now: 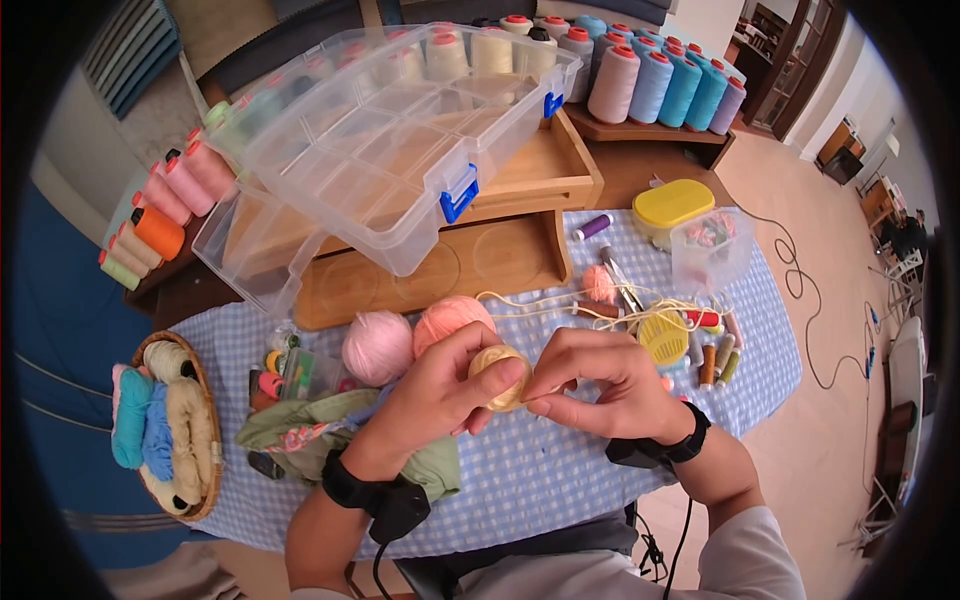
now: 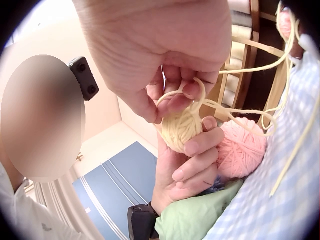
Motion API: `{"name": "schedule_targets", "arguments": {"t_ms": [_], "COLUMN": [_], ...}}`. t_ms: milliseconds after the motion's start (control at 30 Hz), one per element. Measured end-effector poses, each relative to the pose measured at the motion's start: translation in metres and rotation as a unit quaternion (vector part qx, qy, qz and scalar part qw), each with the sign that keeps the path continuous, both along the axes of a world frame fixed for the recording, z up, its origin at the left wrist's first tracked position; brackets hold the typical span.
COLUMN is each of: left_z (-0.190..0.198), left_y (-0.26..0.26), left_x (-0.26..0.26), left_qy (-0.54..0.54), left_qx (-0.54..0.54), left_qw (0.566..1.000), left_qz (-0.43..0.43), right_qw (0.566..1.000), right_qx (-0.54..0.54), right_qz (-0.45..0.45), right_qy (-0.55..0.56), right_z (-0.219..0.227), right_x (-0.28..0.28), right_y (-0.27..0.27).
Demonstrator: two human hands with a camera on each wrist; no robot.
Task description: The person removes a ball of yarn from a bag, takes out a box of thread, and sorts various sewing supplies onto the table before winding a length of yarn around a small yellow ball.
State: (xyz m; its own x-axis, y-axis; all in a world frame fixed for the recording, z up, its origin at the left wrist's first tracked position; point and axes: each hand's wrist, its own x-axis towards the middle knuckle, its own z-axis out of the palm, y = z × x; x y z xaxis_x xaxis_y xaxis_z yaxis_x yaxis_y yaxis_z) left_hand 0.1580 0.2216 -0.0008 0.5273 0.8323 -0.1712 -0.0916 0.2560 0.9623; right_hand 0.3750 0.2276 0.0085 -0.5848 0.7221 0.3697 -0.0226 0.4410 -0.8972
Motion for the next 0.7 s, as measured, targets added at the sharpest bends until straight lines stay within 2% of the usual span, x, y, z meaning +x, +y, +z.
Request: {"name": "schedule_targets", "arguments": {"t_ms": [233,700], "left_z": [0.0001,0.0007], "left_y": [0.0002,0.0005], "left_x": [0.0004,0.0003], "left_qy": [-0.006,0.014], "left_qx": [0.003,0.011], "left_qw": [1.000,1.000], "left_qz": [0.006,0.000], "right_qw": [1.000,0.999], "right_qx": [0.008,0.011], "right_qz": [0.006,-0.039], "right_qy": [-0.003,0.007], "right_z": [0.0005,-0.0030], "right_x": [-0.0005,-0.0024], "right_y": [0.0000,0.0016]}}
